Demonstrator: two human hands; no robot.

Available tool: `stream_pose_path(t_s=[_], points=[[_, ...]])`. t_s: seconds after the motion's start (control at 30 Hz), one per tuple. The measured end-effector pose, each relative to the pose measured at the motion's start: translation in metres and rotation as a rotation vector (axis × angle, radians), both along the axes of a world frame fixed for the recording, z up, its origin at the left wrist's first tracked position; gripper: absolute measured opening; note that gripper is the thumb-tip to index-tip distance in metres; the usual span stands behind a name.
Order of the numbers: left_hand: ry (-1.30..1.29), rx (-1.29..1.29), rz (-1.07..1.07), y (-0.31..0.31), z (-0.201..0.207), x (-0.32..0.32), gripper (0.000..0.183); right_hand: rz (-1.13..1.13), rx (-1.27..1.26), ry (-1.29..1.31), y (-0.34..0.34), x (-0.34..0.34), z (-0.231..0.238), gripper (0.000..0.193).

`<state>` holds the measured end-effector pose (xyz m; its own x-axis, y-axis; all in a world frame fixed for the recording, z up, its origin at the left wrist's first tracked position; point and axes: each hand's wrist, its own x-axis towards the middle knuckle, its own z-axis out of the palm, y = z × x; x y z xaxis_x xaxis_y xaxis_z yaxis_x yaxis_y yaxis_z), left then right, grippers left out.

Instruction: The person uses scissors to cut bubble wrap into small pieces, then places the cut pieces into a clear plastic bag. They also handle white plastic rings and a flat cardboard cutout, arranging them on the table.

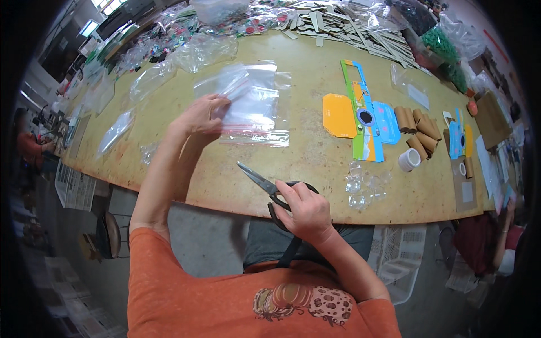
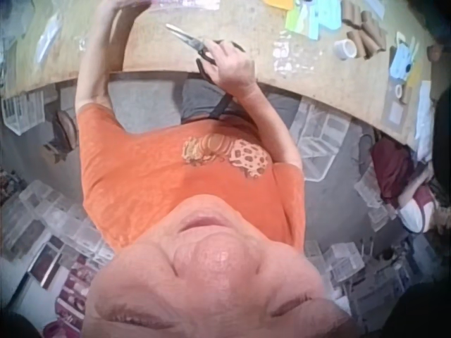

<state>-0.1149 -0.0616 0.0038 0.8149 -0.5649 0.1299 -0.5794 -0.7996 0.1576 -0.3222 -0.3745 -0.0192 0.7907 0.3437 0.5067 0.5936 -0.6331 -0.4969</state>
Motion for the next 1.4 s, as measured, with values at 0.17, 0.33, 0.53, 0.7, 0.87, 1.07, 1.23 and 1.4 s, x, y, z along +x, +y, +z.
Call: stream_pose_path(t_s=[0.17, 0.33, 0.53, 0.7, 0.87, 1.07, 1.23, 1.4], points=[[0.103, 0.012, 0.026, -0.007, 0.014, 0.006, 0.039, -0.022, -0.03, -0.006, 0.001, -0.001, 0.0, 0.041], [-0.155, 0.13, 0.085, -0.006, -0.012, 0.019, 0.02, -0.019, -0.021, -0.014, 0.001, -0.001, 0.0, 0.041], [-0.2, 0.067, 0.269, 0.005, 0.017, 0.083, 0.01, -0.008, -0.012, 0.014, 0.001, 0.0, 0.002, 0.043], [-0.72, 0.146, 0.417, -0.017, 0.051, 0.09, 0.013, -0.008, -0.005, 0.012, -0.002, -0.002, 0.002, 0.04], [-0.756, -0.028, -0.032, -0.062, 0.039, 0.027, 0.016, 0.01, 0.015, 0.029, -0.005, 0.0, 0.001, 0.041], [0.112, -0.007, -0.05, -0.067, 0.021, -0.037, 0.047, 0.016, 0.016, 0.011, -0.007, -0.002, -0.001, 0.04], [0.064, 0.116, -0.059, -0.075, 0.021, -0.048, 0.05, 0.051, 0.024, -0.038, -0.009, -0.003, -0.005, 0.042], [-0.137, 0.134, 0.146, -0.076, -0.015, -0.02, 0.033, 0.065, 0.015, -0.081, -0.007, -0.005, -0.008, 0.041]])
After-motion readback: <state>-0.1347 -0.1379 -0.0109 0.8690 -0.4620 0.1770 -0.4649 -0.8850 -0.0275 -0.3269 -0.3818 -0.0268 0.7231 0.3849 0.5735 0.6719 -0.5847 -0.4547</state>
